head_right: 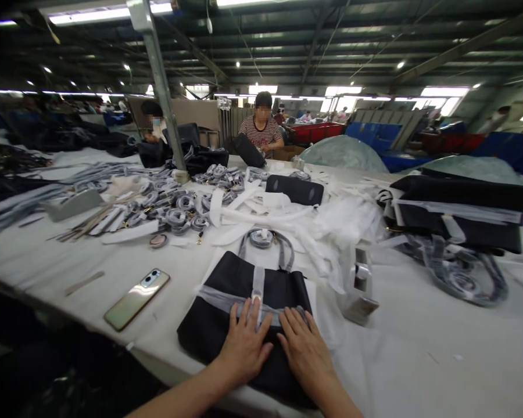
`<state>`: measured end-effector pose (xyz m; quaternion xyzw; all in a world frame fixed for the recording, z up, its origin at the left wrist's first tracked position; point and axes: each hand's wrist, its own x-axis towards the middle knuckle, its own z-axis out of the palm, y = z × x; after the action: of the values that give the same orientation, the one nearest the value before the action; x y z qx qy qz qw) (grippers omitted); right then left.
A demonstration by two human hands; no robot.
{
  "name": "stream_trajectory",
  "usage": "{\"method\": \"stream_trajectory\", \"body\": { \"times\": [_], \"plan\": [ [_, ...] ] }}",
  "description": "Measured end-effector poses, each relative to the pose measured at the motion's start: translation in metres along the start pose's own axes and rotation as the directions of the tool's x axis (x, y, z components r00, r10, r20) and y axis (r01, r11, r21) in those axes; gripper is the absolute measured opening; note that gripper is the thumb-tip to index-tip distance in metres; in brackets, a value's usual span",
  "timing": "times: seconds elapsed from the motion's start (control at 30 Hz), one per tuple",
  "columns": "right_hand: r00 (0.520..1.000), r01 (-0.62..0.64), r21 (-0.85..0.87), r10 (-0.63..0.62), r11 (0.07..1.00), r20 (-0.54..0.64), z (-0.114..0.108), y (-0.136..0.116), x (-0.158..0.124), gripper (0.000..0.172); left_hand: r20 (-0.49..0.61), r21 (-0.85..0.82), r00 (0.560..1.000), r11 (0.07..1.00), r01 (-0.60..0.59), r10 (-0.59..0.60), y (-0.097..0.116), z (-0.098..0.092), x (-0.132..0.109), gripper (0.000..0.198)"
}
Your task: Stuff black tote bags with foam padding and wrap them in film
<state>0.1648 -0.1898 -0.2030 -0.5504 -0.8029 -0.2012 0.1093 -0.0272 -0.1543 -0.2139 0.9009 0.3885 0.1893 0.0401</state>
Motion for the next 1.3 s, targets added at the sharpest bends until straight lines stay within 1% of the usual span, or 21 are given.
{"method": "stream_trajectory", "body": {
  "times": [0.1,0.33,0.4,0.5,0.57,0.77,0.9,0.97,1.03,1.17,1.3],
  "plan": [
    [0.999,0.031,-0.049,-0.032,0.998,-0.029,0.002,0.005,-0.003,0.034,0.012,-0.006,1.0,1.0,0.011,-0.01,0.001,-0.004,0.0,0.061],
    [0.999,-0.023,-0.038,0.022,0.999,-0.041,-0.008,-0.004,-0.002,0.034,0.018,-0.002,1.0,1.0,0.011,-0.011,0.005,-0.006,0.003,0.058],
    [0.998,-0.037,-0.019,0.036,0.999,-0.045,-0.008,-0.005,-0.003,0.034,0.042,-0.017,0.998,0.999,-0.048,0.049,0.009,-0.007,0.008,0.056],
    [0.997,-0.051,0.006,0.052,0.999,-0.06,-0.006,-0.005,-0.005,0.036,0.076,-0.071,0.981,0.982,-0.175,0.18,0.015,-0.006,0.013,0.055],
    [0.997,-0.04,-0.007,0.039,0.999,-0.069,-0.004,-0.005,-0.006,0.037,0.074,-0.094,0.975,0.975,-0.203,0.21,0.018,-0.003,0.015,0.058],
    [0.994,0.006,-0.051,-0.011,0.999,-0.105,0.003,-0.001,-0.008,0.041,0.026,-0.108,0.979,0.975,-0.196,0.2,0.019,0.005,0.012,0.062],
    [0.994,0.005,-0.047,-0.01,0.999,-0.107,0.008,0.002,-0.01,0.043,0.019,-0.121,0.986,0.98,-0.16,0.163,0.02,0.008,0.012,0.063],
    [0.994,-0.003,-0.049,-0.002,0.999,-0.106,0.007,0.002,-0.011,0.043,0.012,-0.129,0.986,0.978,-0.161,0.164,0.023,0.009,0.012,0.063],
    [0.995,-0.023,-0.03,0.02,0.999,-0.1,0.001,0.0,-0.011,0.041,-0.004,-0.129,0.987,0.978,-0.162,0.163,0.025,0.011,0.012,0.063],
    [0.988,-0.129,0.093,0.136,0.987,-0.077,-0.01,-0.011,-0.011,0.038,-0.059,-0.076,0.989,0.988,-0.138,0.134,0.032,0.023,0.012,0.058],
    [0.964,-0.216,0.182,0.239,0.959,-0.118,-0.014,-0.021,-0.015,0.037,-0.16,0.024,0.972,0.985,-0.172,0.174,0.038,0.033,0.012,0.052]
  ]
}}
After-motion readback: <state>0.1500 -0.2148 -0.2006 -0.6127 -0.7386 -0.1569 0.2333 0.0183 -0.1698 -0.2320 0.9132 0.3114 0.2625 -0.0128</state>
